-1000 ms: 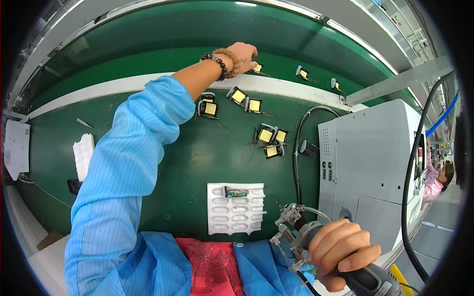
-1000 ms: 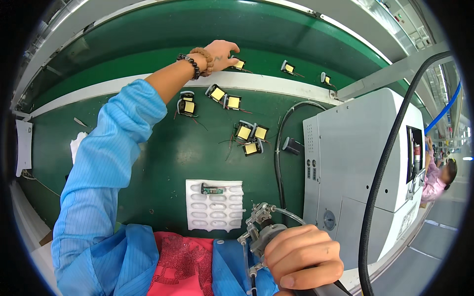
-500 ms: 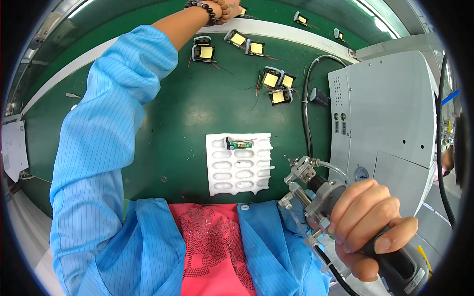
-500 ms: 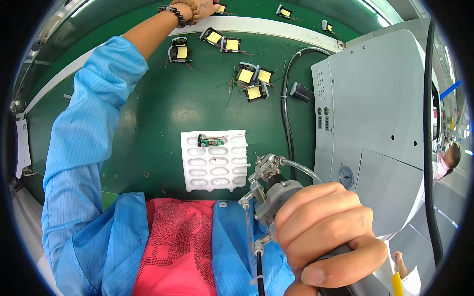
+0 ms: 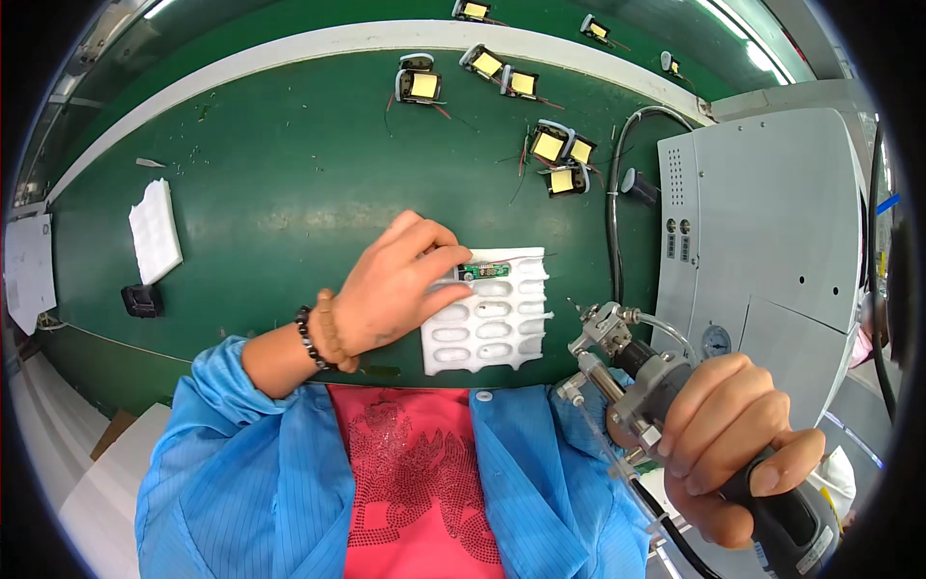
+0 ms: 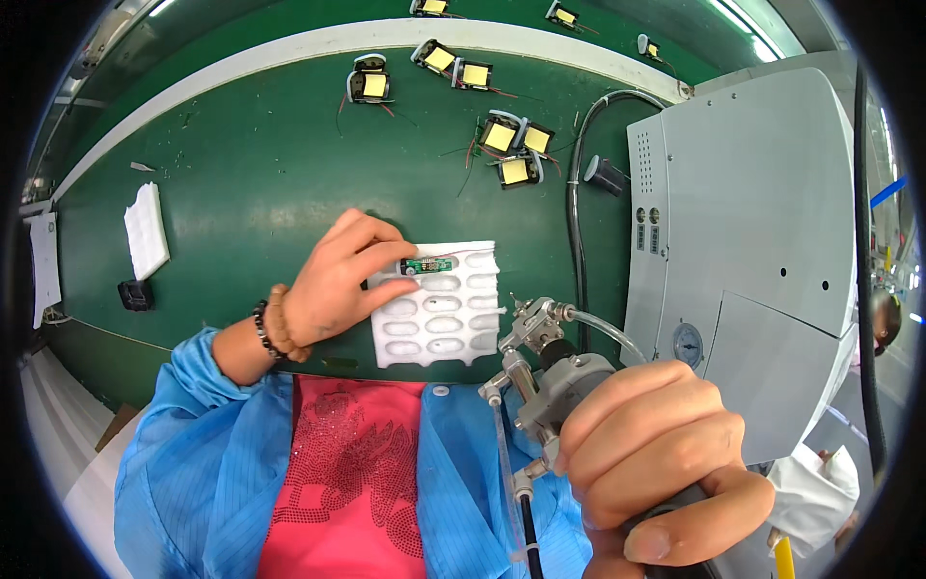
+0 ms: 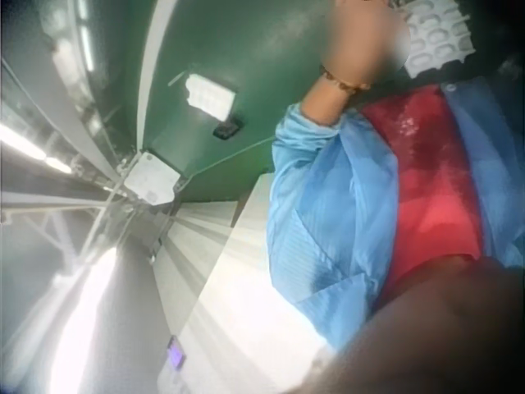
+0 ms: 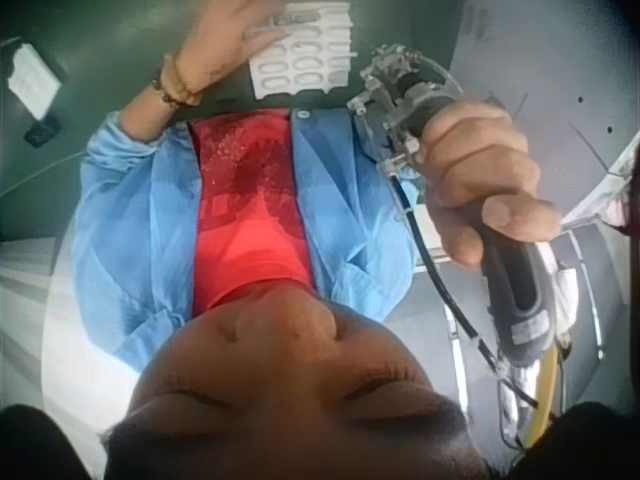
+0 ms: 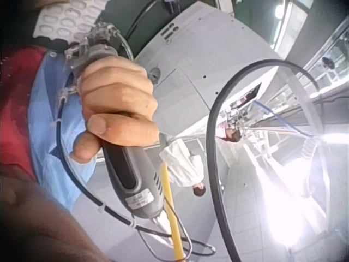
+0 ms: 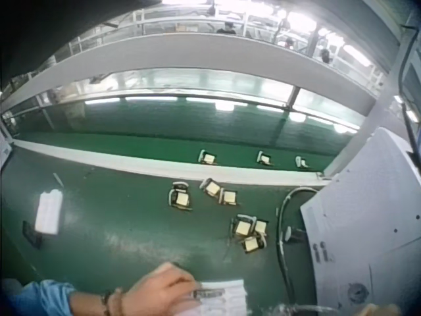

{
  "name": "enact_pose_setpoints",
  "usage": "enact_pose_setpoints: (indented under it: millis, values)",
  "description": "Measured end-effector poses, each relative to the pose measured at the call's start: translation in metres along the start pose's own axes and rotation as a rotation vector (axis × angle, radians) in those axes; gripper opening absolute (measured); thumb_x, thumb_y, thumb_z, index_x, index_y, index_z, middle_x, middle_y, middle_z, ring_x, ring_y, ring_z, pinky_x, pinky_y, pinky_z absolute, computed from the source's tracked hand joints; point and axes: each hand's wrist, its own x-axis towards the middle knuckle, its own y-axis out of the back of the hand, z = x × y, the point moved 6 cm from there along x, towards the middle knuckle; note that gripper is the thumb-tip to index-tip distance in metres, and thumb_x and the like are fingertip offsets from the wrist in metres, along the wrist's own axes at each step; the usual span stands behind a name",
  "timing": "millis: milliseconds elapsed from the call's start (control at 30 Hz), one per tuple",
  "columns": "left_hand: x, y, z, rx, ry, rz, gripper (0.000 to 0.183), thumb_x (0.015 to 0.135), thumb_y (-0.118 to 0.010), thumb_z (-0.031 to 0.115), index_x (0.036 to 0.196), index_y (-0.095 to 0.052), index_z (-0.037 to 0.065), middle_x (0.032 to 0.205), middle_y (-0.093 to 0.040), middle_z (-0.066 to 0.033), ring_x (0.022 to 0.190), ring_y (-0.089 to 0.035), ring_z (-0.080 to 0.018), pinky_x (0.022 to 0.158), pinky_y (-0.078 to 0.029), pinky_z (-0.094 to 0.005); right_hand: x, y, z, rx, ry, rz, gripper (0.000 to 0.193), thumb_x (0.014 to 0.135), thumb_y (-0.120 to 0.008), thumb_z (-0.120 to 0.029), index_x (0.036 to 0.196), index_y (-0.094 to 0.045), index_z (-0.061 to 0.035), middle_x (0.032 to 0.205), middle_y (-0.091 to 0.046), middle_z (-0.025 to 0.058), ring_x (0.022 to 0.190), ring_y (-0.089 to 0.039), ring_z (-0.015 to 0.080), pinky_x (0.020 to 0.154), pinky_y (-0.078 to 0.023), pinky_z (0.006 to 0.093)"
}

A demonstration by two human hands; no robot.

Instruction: The person uses a soldering iron to attach small electronic components to a circuit board. They pick up components from a green workbench, place them on the board, and apply heat to secure them. The person repeats this process for multiple components throughout the video.

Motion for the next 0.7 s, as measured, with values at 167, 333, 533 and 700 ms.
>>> enact_pose_setpoints:
  millis: [167,333,533,700]
  values:
    - [0.001,-0.002,0.000,-0.021,-0.010,0.117,0.033,0.075,-0.081,0.010,0.104,-0.069,0.002,0.096,-0.069,-0.0095,0.084,-0.061,-0.0272,0.073,-0.051,-0.0347,0.001,0.000,-0.001,-0.005,-0.002,0.016,0.034,0.089,-0.075,-0.031,0.099,-0.049,-0.0121,0.060,-0.056,-0.0027,0.048,-0.056,0.0069,0.046,-0.051,0.0194]
    - [-0.002,0.013,0.003,-0.058,-0.085,0.205,0.033,0.073,-0.082,0.008,0.104,-0.070,0.001,0.091,-0.071,-0.0109,0.076,-0.063,-0.0271,0.067,-0.051,-0.0346,0.001,0.001,-0.001,0.014,-0.005,-0.016,0.034,0.089,-0.075,-0.030,0.098,-0.048,-0.0109,0.061,-0.056,-0.0027,0.048,-0.057,0.0072,0.045,-0.051,0.0196]
    - [0.001,0.054,-0.003,-0.036,-0.024,0.318,0.030,0.075,-0.083,0.011,0.102,-0.071,0.003,0.090,-0.071,-0.0102,0.074,-0.063,-0.0244,0.066,-0.051,-0.0339,0.004,-0.002,0.000,0.043,0.046,0.013,0.033,0.090,-0.074,-0.028,0.097,-0.047,-0.0100,0.059,-0.055,-0.0022,0.046,-0.056,0.0080,0.043,-0.050,0.0200]
    - [0.047,0.147,-0.065,0.351,0.187,0.513,0.026,0.083,-0.078,0.016,0.104,-0.071,0.003,0.089,-0.070,-0.0101,0.075,-0.062,-0.0169,0.065,-0.048,-0.0288,0.002,-0.006,0.000,0.063,0.078,0.031,0.033,0.090,-0.073,-0.025,0.095,-0.045,-0.0090,0.059,-0.055,-0.0014,0.044,-0.055,0.0090,0.042,-0.050,0.0210]
